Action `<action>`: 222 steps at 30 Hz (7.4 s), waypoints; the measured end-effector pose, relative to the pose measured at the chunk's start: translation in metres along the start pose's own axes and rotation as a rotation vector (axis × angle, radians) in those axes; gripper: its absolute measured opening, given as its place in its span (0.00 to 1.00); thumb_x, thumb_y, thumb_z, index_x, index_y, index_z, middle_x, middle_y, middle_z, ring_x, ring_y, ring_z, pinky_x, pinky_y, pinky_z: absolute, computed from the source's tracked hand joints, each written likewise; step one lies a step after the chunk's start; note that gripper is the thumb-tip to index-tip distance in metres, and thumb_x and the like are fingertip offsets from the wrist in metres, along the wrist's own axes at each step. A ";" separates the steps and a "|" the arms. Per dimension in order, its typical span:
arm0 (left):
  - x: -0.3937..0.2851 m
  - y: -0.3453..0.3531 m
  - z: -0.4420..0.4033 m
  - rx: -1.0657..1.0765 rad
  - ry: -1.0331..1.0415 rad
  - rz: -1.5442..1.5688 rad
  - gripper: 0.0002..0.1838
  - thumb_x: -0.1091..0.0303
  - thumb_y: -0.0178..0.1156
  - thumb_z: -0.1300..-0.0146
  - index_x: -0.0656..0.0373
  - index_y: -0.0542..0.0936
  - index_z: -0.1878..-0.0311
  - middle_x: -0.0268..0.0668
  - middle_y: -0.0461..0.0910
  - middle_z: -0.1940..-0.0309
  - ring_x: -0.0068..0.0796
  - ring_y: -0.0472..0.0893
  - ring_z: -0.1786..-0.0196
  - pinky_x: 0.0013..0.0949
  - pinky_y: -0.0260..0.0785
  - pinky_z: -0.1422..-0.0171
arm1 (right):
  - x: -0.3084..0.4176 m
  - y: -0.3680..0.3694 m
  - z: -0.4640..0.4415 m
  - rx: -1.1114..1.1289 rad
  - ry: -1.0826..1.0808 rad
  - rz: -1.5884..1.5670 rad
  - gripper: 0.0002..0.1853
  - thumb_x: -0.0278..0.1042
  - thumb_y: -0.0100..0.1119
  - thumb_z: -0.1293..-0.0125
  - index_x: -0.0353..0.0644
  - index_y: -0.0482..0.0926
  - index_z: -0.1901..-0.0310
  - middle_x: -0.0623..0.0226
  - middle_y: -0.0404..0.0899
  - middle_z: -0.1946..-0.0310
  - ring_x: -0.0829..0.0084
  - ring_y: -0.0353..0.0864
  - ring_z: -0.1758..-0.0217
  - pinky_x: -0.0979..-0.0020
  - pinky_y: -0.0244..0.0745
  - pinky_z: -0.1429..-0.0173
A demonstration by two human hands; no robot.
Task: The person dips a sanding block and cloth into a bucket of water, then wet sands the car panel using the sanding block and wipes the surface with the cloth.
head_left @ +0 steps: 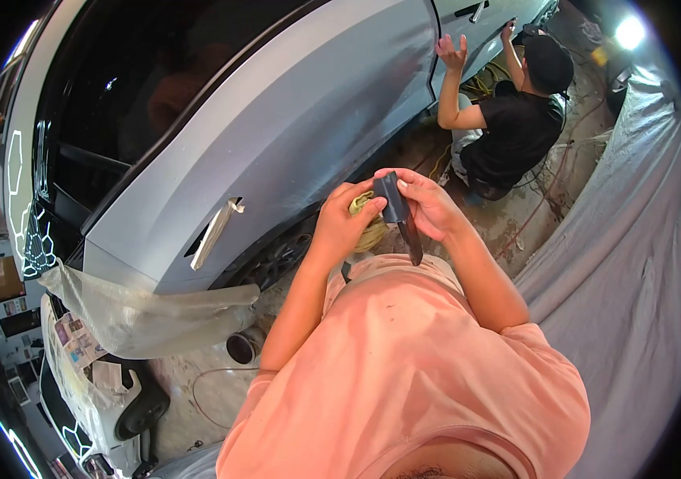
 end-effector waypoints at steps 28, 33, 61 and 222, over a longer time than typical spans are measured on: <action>-0.002 -0.004 0.013 -0.116 -0.036 -0.058 0.19 0.60 0.81 0.37 0.66 0.89 0.53 0.37 0.83 0.59 0.31 0.83 0.54 0.34 0.75 0.44 | 0.008 0.029 0.011 -0.220 -0.278 0.780 0.17 0.27 0.72 0.24 0.35 0.85 0.37 0.68 0.87 0.46 0.82 0.83 0.42 0.73 0.80 0.34; 0.000 -0.012 0.012 -0.056 0.019 -0.045 0.20 0.62 0.83 0.38 0.67 0.86 0.54 0.36 0.81 0.59 0.28 0.81 0.55 0.32 0.74 0.46 | 0.012 0.042 0.017 -0.164 -0.184 0.725 0.18 0.27 0.72 0.24 0.35 0.84 0.36 0.66 0.89 0.44 0.80 0.85 0.43 0.72 0.82 0.36; -0.003 -0.011 0.013 0.139 -0.152 0.397 0.18 0.73 0.73 0.31 0.63 0.87 0.39 0.29 0.89 0.54 0.19 0.84 0.52 0.29 0.78 0.44 | 0.036 0.078 0.032 -0.282 -0.682 1.351 0.15 0.31 0.75 0.30 0.36 0.87 0.45 0.55 0.90 0.52 0.53 0.90 0.48 0.59 0.85 0.42; 0.009 -0.365 -0.050 0.501 1.039 -1.320 0.23 0.74 0.76 0.55 0.55 0.87 0.51 0.33 0.89 0.56 0.40 0.85 0.51 0.44 0.77 0.47 | -0.180 0.222 -0.243 -0.773 -1.234 1.277 0.17 0.24 0.78 0.40 0.38 0.87 0.49 0.56 0.89 0.57 0.52 0.89 0.56 0.57 0.85 0.50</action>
Point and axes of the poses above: each hand's wrist, its own z-axis away from the middle knuckle, its own y-axis out of the palm, x = y × z, the point moved 5 cm from there along -z, towards the middle knuckle
